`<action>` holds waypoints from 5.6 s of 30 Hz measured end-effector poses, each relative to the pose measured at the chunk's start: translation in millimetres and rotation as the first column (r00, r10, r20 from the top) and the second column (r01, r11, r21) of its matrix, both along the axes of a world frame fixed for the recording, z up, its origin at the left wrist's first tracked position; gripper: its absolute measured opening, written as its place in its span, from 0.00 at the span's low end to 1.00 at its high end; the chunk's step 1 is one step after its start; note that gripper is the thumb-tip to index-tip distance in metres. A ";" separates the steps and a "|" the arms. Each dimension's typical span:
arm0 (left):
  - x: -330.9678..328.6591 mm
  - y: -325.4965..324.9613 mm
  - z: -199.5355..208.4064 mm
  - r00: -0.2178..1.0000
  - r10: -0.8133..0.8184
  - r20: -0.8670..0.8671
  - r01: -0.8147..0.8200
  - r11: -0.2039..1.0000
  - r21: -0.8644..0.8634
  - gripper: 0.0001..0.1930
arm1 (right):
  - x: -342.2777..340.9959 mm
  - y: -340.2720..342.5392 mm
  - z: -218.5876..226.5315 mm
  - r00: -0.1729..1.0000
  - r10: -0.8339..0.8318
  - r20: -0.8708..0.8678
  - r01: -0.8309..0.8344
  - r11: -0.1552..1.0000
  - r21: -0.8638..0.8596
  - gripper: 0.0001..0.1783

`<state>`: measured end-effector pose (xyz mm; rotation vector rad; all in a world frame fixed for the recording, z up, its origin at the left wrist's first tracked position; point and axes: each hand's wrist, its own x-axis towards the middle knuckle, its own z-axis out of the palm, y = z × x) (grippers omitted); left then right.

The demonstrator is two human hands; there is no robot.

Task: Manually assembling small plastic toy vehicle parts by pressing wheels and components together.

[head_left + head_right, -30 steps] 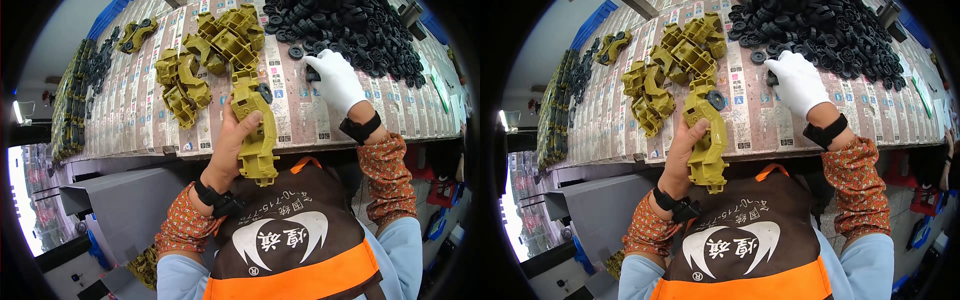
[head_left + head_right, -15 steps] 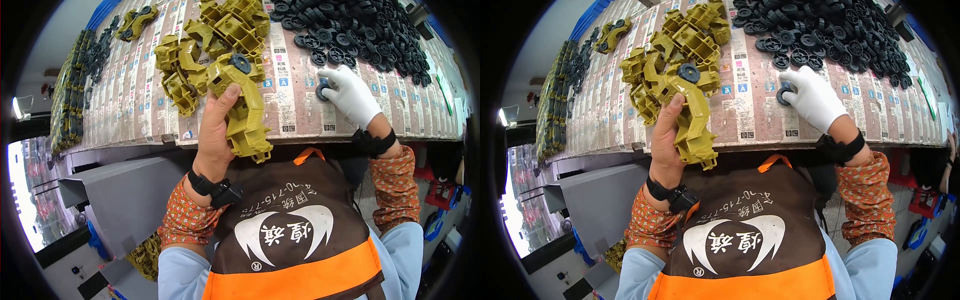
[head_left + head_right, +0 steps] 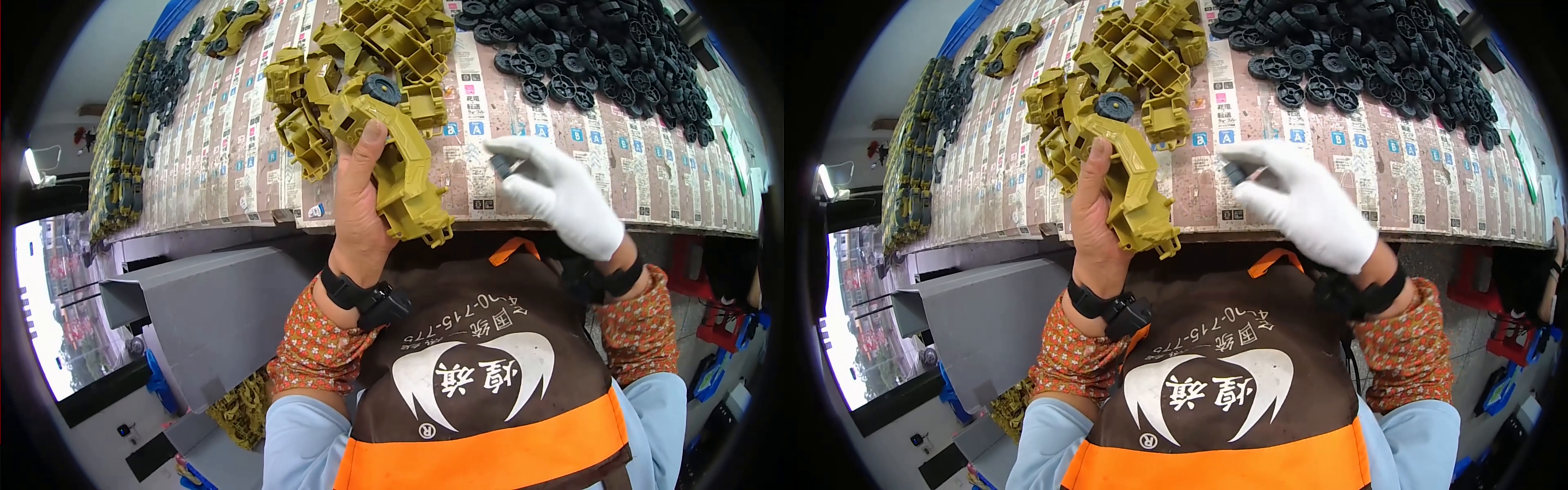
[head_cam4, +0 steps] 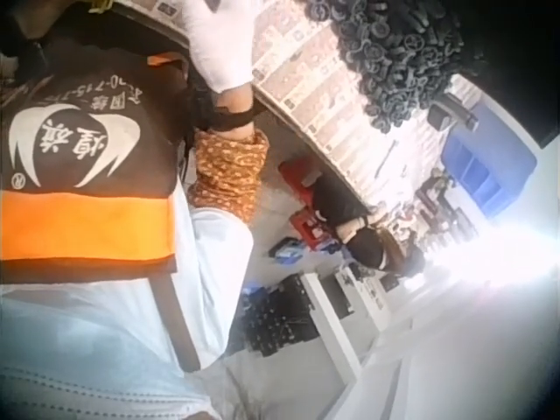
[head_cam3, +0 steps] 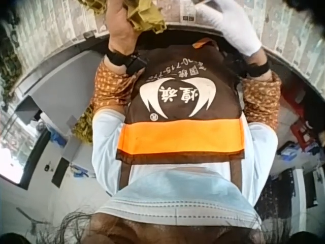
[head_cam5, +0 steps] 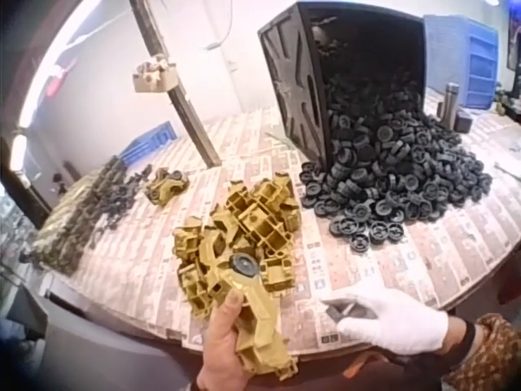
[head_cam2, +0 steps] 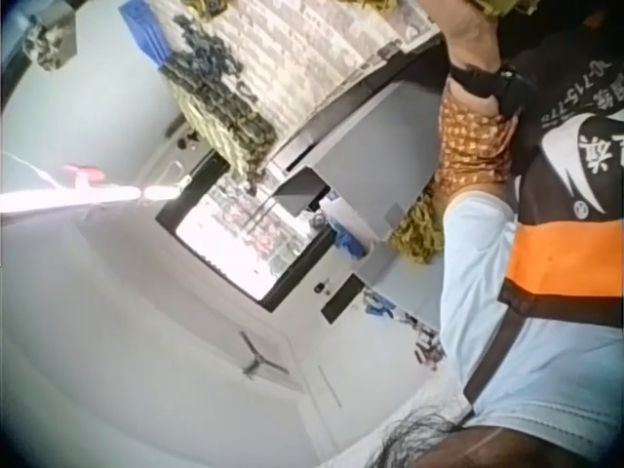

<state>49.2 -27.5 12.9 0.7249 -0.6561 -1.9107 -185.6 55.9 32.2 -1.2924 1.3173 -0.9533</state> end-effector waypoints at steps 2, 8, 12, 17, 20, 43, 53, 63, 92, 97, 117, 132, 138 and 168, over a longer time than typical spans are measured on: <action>-7.4 0.1 -0.9 0.999 0.023 0.038 -0.021 0.998 -0.061 0.22 | 21.0 5.7 1.5 0.978 -0.040 0.206 0.017 0.993 0.116 0.24; -18.8 7.7 0.3 0.997 0.068 0.046 -0.059 0.984 -0.170 0.22 | 49.0 12.6 -12.3 0.854 -0.114 0.507 0.038 0.987 0.158 0.25; -21.0 11.4 -4.8 0.987 0.141 0.073 -0.121 0.964 -0.236 0.25 | 52.5 16.8 -13.6 0.890 -0.129 0.437 0.050 0.981 0.188 0.26; -27.1 17.2 -1.2 0.958 0.247 0.146 -0.185 0.920 -0.345 0.30 | 63.5 32.2 -13.8 0.988 -0.143 0.061 0.146 0.988 -0.052 0.30; -35.6 18.5 -1.7 0.902 0.391 0.186 -0.252 0.823 -0.509 0.35 | 67.4 36.5 -26.3 0.995 -0.098 -0.031 0.092 0.985 -0.146 0.41; -6.6 -6.1 17.6 0.733 -0.675 -0.081 0.679 0.732 0.056 0.43 | -31.1 23.9 -12.1 0.899 -0.250 0.359 0.203 0.965 0.164 0.31; -25.2 6.9 -9.5 0.989 -0.139 -0.050 0.137 0.990 -0.039 0.30 | -6.1 15.4 -1.4 0.936 -0.290 0.199 0.216 0.921 0.324 0.20; -19.2 7.5 1.4 0.939 -0.273 -0.208 0.292 0.954 0.067 0.31 | -55.6 -103.8 -34.8 0.125 -0.247 -0.961 0.148 0.962 -0.228 0.08; -29.6 27.9 -20.6 0.927 -0.267 0.263 0.310 0.941 -0.135 0.36 | 32.0 -10.0 -9.3 0.953 -0.273 -0.134 0.256 0.958 -0.133 0.23; -30.4 32.4 -23.2 0.924 -0.295 0.243 0.331 0.935 -0.125 0.37 | 26.3 -10.9 -21.0 0.952 -0.290 -0.098 0.280 0.954 -0.110 0.23; -31.1 38.6 -38.4 0.814 -0.177 0.554 0.459 0.780 -0.425 0.41 | 32.9 10.7 -16.1 0.903 -0.202 -0.379 0.143 0.974 -0.179 0.37; -15.0 10.9 -2.3 0.958 -0.198 0.208 0.224 0.969 -0.109 0.31 | -54.4 -129.6 -15.8 0.210 -0.393 -0.895 -0.123 0.898 -0.423 0.07; -9.2 7.0 1.2 0.989 -0.058 0.136 0.073 0.991 -0.110 0.23 | -64.9 -125.8 -41.9 0.177 -0.395 -0.901 -0.322 0.842 -0.433 0.07; -26.8 10.8 1.4 0.869 0.419 0.263 -0.240 0.822 -0.516 0.47 | 65.8 14.1 -1.8 0.955 -0.107 -0.278 0.037 0.969 -0.246 0.29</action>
